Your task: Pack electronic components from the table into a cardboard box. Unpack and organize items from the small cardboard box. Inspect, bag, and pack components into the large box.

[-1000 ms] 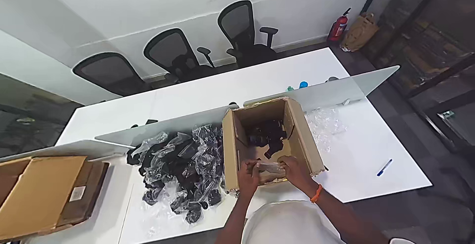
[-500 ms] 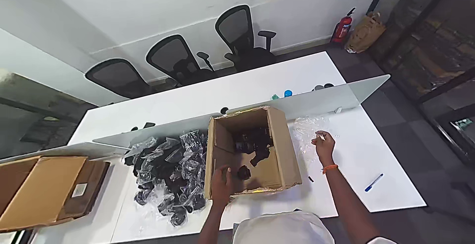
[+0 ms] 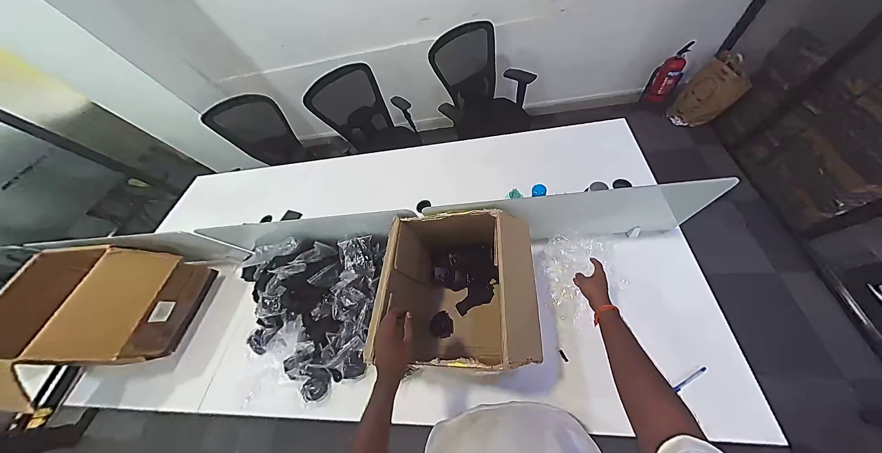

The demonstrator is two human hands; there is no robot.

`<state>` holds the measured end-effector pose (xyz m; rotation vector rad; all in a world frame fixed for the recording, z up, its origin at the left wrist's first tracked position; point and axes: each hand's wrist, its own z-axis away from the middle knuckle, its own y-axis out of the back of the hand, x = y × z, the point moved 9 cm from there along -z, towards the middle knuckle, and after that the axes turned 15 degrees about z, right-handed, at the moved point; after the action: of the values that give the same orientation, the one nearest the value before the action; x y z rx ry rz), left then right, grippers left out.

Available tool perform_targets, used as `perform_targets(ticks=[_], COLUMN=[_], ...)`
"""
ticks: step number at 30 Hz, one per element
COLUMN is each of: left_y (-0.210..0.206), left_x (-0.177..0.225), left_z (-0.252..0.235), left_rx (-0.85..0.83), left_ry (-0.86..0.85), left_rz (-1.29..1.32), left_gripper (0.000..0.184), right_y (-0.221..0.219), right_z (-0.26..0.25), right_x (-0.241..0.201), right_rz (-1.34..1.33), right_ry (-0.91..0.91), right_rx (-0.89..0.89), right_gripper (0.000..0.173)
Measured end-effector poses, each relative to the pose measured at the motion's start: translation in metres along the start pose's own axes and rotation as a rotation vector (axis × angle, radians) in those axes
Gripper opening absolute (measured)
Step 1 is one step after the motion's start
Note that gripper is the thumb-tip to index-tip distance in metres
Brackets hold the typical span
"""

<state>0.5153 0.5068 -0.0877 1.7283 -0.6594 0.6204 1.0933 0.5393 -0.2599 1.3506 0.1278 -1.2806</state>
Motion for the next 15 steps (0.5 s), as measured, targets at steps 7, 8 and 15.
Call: perform_targets(ticks=[7, 8, 15], left_y=[0.001, 0.0, 0.007], left_x=[-0.002, -0.003, 0.003], left_z=[0.001, 0.002, 0.007], left_rx=[-0.024, -0.021, 0.025], left_ry=[0.096, 0.098, -0.089], left_rz=[0.035, 0.047, 0.372], left_gripper=[0.036, 0.036, 0.025], right_y=[0.056, 0.058, -0.049], right_z=[0.098, 0.125, 0.318], right_x=[-0.097, -0.121, -0.228], right_rz=[-0.099, -0.156, -0.153], right_ry=[0.216, 0.308, 0.96], right_rx=[0.337, 0.359, 0.007], right_gripper=[0.072, 0.068, 0.043])
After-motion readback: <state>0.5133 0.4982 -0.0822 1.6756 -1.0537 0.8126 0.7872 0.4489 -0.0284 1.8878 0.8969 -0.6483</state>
